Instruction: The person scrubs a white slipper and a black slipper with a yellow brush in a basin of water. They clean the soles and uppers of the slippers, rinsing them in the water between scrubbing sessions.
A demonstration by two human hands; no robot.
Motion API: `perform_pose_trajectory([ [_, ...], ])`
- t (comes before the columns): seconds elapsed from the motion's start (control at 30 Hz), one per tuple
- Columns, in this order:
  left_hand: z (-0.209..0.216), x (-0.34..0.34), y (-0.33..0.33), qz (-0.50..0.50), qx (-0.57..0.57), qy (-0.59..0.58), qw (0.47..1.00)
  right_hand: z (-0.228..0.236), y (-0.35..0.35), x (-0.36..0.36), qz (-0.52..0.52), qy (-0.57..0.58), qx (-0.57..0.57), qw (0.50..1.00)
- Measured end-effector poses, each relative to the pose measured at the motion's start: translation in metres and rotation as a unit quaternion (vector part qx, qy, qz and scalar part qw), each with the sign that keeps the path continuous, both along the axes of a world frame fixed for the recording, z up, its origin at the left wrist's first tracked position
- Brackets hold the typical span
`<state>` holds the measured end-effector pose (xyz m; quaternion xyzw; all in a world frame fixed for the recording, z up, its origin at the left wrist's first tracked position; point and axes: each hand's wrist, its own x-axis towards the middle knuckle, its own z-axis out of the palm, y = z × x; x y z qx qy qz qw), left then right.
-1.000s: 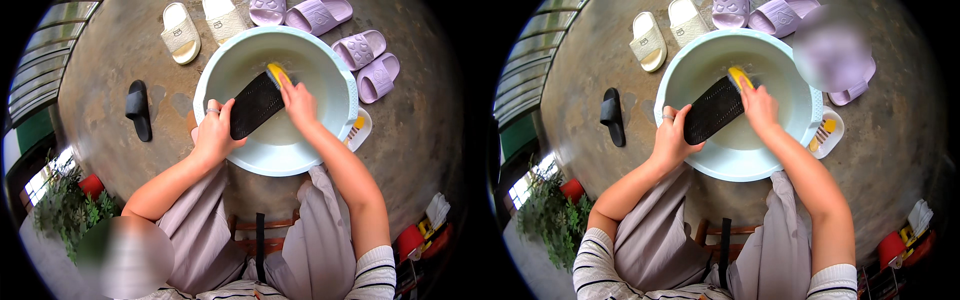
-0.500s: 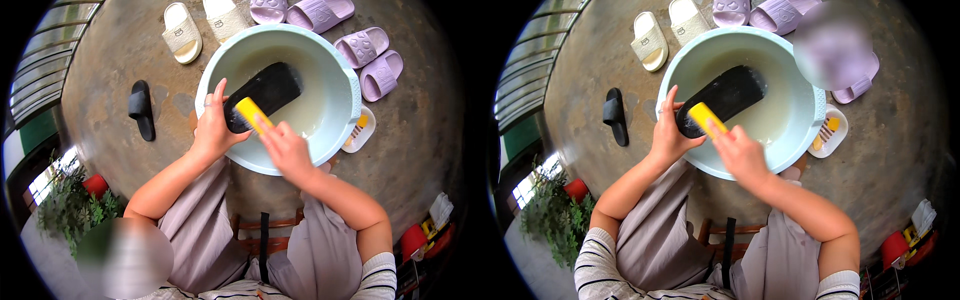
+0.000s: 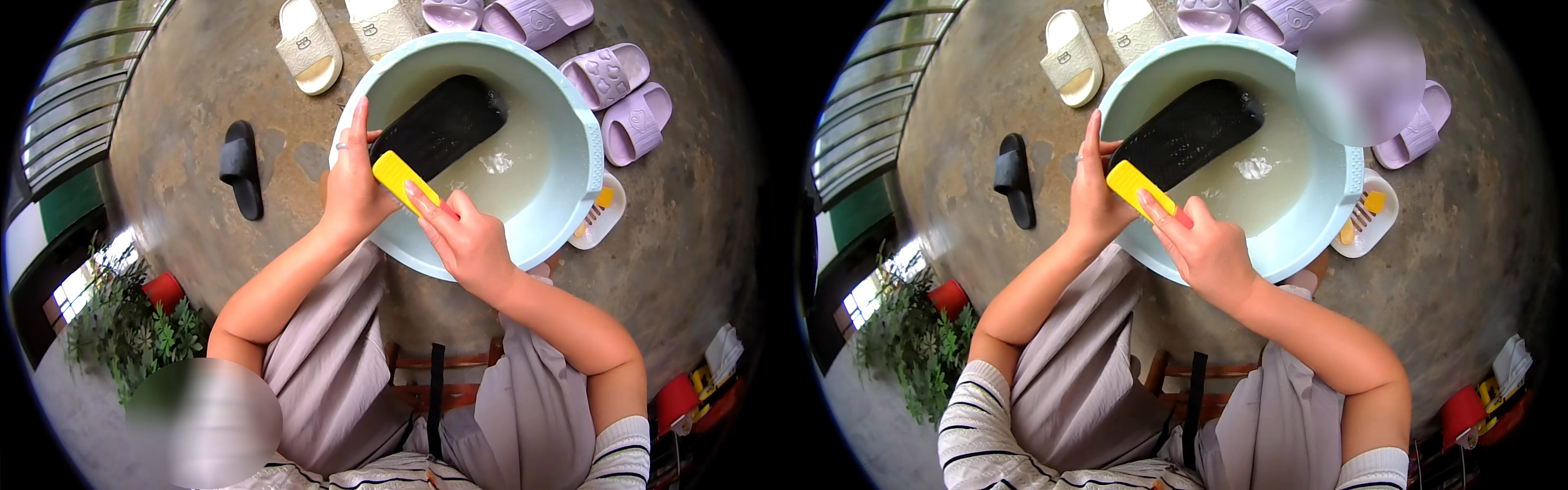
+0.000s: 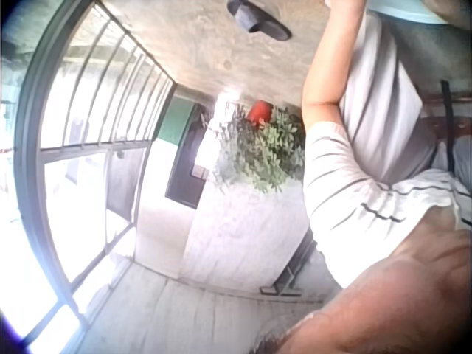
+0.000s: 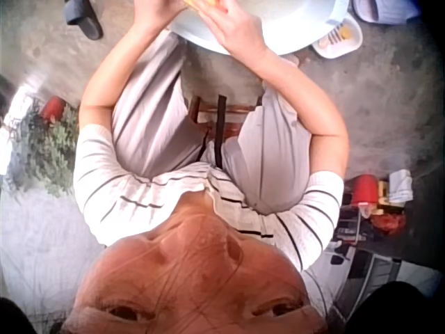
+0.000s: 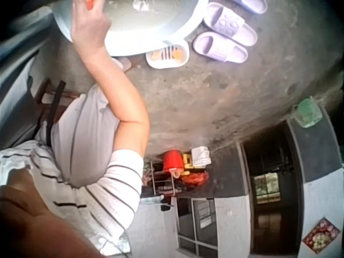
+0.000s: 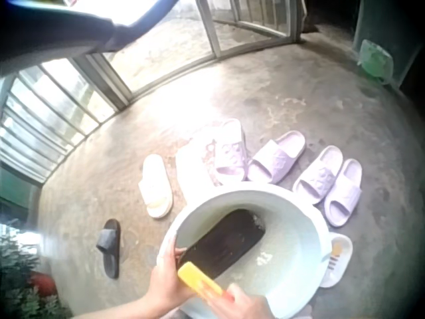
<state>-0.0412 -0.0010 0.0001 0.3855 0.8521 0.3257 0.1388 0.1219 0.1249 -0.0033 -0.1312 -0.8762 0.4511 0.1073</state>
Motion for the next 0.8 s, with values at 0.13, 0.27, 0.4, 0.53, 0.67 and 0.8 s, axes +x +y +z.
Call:
perform_pose_trajectory([
  [0.13, 0.014, 0.0, -0.018, 0.025, -0.124, 0.015, 0.992, -0.057, 0.025, 0.001, -0.068, -0.118, 0.071, 0.988],
  [0.27, 0.017, 0.002, -0.019, -0.005, -0.174, 0.003, 0.985, -0.088, 0.057, -0.015, -0.128, -0.232, 0.119, 0.957],
  [0.4, 0.017, -0.003, -0.018, 0.01, -0.205, -0.008, 0.979, -0.052, 0.003, -0.008, -0.005, -0.094, 0.032, 0.995],
  [0.53, 0.019, -0.002, -0.013, 0.003, -0.199, -0.013, 0.98, -0.111, 0.046, -0.011, -0.12, -0.158, 0.123, 0.972],
  [0.67, 0.02, -0.007, -0.015, 0.02, -0.205, -0.036, 0.978, -0.102, 0.044, -0.021, -0.085, -0.198, 0.127, 0.968],
  [0.8, 0.02, -0.004, -0.016, 0.003, -0.21, -0.013, 0.978, -0.104, 0.052, -0.021, -0.1, -0.206, 0.124, 0.966],
])
